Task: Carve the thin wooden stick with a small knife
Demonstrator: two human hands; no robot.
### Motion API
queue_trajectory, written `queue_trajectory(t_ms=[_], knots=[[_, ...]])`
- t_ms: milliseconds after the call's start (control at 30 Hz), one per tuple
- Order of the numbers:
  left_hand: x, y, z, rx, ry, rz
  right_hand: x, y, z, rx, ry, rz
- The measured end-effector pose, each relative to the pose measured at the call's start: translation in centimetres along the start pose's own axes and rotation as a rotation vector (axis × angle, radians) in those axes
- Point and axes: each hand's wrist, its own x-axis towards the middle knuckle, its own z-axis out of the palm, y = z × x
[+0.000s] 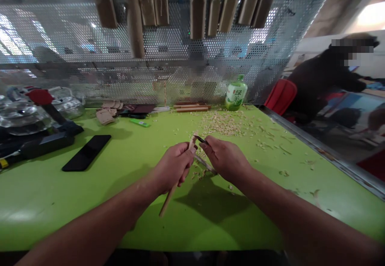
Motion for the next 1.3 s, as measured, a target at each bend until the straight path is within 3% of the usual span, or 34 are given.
queue_trajectory(t_ms=[233, 433, 600, 767, 967, 1167, 1300], knots=[[-0.3, 0.5, 0.1, 0.095, 0.027, -0.077, -0.1, -0.5, 0.1, -0.066, -0.032, 0.03], [0.1, 0.2, 0.3, 0.36, 0.136, -0.002, -0.2, -0.2, 0.8, -0.157, -0.03, 0.016], [0.0, 0.3, 0.3, 0.305, 0.095, -0.058, -0.1, -0.8, 0.8, -0.178, -0.045, 0.047], [0.2, 0.2, 0.0, 0.559, 0.159, 0.095, 0.0, -1.0, 0.7, -0.189, -0.066, 0.065], [-0.1, 0.6, 0.1, 0.341, 0.058, -0.062, 0.0, -0.7, 1.0, -0.135, -0.029, 0.051], [-0.1, 0.6, 0.1, 0.633, 0.177, 0.12, 0.1, -0.7, 1.0, -0.106, -0.019, 0.054], [-0.5, 1.0, -0.1, 0.396, 0.066, -0.006, 0.0, -0.9, 0.8, -0.09, -0.014, 0.074]])
